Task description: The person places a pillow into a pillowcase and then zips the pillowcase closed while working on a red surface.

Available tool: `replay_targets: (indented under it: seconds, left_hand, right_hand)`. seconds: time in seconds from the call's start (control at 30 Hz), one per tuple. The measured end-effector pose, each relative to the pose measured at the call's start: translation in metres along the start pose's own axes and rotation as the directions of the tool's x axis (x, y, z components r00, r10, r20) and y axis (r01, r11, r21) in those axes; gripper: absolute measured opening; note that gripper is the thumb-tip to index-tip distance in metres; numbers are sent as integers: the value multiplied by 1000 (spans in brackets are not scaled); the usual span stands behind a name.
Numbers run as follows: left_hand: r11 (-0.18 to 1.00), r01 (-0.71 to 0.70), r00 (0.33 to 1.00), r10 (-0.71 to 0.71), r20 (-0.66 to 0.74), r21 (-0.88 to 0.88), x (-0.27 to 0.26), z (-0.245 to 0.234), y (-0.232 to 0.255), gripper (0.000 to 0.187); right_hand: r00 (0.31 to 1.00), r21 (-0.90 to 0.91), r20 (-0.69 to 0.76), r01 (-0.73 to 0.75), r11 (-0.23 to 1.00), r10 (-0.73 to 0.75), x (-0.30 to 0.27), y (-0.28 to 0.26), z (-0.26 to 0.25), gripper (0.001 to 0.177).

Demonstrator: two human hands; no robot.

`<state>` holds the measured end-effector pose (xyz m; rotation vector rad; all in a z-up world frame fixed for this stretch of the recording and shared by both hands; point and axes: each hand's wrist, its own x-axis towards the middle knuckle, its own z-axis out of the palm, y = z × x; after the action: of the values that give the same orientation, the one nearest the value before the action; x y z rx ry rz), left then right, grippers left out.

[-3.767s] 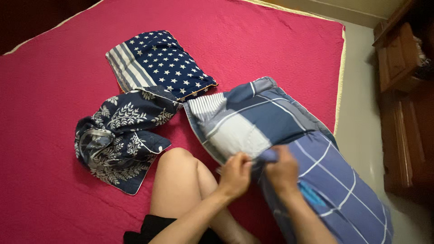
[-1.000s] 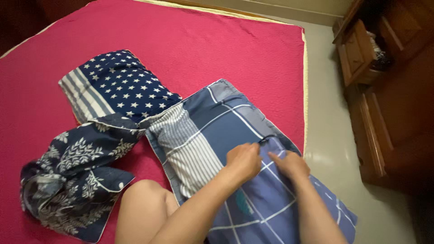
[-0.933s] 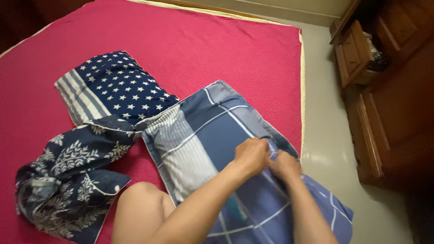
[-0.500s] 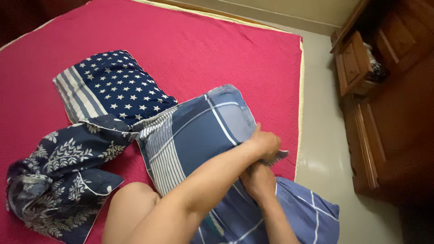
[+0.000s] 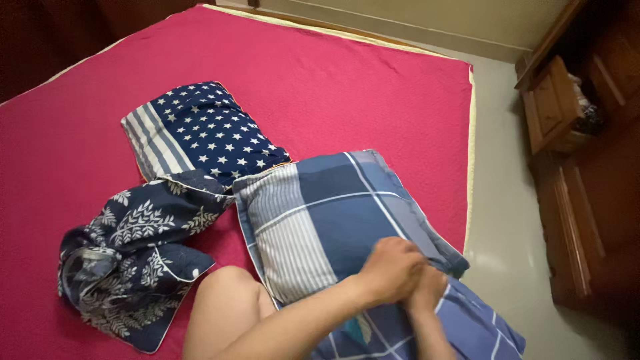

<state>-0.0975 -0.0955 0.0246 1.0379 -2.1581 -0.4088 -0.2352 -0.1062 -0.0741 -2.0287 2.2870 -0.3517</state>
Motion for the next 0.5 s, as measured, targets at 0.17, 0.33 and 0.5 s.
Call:
replay_targets:
  seconds: [0.17, 0.33, 0.5]
  left_hand:
    - [901, 391, 921, -384, -72, 189, -94, -48, -12, 50]
    - [782, 511, 859, -447, -249, 357, -162, -71, -22, 40]
    - [862, 495, 837, -442, -322, 104, -190, -58, -44, 23]
  right_hand:
    - [999, -144, 25, -38, 989, 42, -42, -12, -37, 42]
    - [984, 101, 102, 138, 985, -149, -129, -94, -80, 94]
    - [867, -73, 424, 319, 945, -260, -169, -141, -79, 112]
